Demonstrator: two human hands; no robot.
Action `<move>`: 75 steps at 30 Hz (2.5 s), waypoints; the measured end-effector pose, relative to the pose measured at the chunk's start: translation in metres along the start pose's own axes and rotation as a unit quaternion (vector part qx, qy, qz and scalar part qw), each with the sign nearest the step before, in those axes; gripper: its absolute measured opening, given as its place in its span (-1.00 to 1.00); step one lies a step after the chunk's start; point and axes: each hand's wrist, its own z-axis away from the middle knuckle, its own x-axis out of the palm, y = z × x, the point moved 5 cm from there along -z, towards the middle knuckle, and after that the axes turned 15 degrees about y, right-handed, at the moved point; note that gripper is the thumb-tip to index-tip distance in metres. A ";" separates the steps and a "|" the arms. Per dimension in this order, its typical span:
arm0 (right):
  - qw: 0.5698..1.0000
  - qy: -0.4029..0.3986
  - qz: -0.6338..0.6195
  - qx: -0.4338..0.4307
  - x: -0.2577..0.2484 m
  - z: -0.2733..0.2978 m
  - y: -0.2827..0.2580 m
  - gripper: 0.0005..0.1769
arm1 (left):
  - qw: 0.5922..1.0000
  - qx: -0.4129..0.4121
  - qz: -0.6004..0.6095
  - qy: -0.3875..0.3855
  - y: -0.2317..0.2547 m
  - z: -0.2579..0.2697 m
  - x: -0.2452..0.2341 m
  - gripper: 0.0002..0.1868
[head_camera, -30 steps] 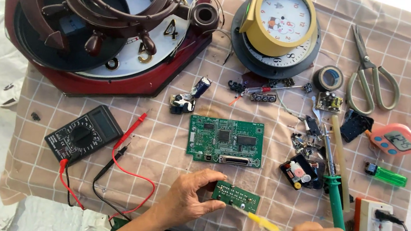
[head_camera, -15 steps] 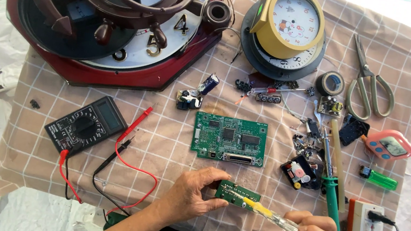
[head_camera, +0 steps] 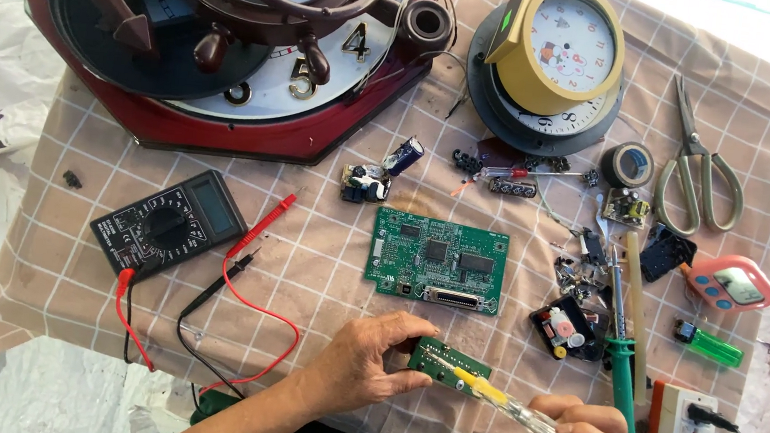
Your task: The person uses a yellow-handled screwdriver to manipulate components on a small green circuit board. The person holds the board with one hand while using the screwdriver to press or adjust parts on its surface. The workspace contains various tools and electronic parts, including a multimeter and a soldering iron.
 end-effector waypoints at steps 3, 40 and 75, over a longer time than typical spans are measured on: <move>0.999 -0.003 -0.001 0.049 0.003 -0.004 -0.004 -0.74 | 1.000 -0.001 0.005 0.001 -0.001 0.000 0.000 -0.60; 0.781 -0.354 0.495 -0.138 0.019 -0.028 -0.039 -0.65 | 0.996 -0.003 0.085 -0.014 0.016 0.006 -0.002 -0.59; 0.938 -0.131 -0.054 0.317 -0.001 0.014 0.045 -0.70 | 0.952 -0.107 0.288 0.007 -0.007 0.018 -0.001 -0.62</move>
